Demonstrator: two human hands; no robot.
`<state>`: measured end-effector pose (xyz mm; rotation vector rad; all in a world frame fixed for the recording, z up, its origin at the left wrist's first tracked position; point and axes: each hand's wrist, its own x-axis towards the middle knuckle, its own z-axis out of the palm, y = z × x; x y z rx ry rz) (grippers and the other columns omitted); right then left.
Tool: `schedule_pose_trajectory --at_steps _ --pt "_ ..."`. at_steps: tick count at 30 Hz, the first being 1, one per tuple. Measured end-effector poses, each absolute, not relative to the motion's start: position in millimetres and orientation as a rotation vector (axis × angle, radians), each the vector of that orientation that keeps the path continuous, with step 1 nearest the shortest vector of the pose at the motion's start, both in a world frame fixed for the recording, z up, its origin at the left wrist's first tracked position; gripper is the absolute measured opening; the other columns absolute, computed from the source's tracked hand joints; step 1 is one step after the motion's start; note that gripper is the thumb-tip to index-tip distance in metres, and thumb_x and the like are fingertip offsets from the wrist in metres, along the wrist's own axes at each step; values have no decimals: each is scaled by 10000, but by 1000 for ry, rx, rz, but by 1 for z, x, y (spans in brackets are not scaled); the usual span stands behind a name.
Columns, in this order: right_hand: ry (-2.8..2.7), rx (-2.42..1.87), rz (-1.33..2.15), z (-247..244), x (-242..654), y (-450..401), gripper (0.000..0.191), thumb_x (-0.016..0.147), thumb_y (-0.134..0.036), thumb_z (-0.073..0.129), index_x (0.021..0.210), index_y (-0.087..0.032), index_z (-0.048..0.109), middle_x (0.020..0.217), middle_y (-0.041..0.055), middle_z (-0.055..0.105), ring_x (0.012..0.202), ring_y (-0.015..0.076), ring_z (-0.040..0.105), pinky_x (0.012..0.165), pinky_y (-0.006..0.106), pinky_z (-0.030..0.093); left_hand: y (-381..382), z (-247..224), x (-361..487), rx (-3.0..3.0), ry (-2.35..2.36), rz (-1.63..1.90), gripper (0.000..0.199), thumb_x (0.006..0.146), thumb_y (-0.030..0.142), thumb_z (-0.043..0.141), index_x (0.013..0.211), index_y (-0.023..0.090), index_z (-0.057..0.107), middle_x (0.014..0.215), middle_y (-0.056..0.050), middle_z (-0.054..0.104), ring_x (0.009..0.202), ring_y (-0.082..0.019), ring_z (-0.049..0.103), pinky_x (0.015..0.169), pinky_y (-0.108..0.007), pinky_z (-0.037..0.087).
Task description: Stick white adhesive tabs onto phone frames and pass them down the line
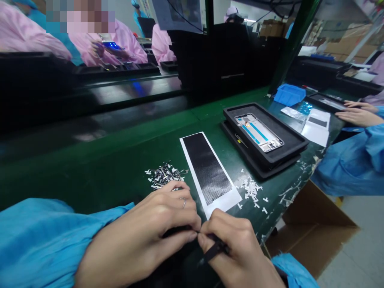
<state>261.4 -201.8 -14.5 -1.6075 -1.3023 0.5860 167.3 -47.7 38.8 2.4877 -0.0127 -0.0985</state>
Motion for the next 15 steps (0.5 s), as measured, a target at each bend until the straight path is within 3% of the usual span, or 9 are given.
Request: schedule_pose_trajectory --at_steps 5,15 --pt "-1180 -1528 731 -10 266 -200 216 890 -227 475 742 -165 619 677 20 579 618 131 533 543 235 379 -49 35 166 2436 10 -3 189 822 84 535 653 167 541 649 49 561 686 -124 473 805 -320 288" --pt "-1086 -1487 699 -20 264 -200 209 832 -229 504 660 -164 602 598 9 557 569 124 507 506 231 360 -54 33 159 2394 -22 191 220 823 50 526 636 166 532 625 52 543 640 -109 457 786 -303 315"
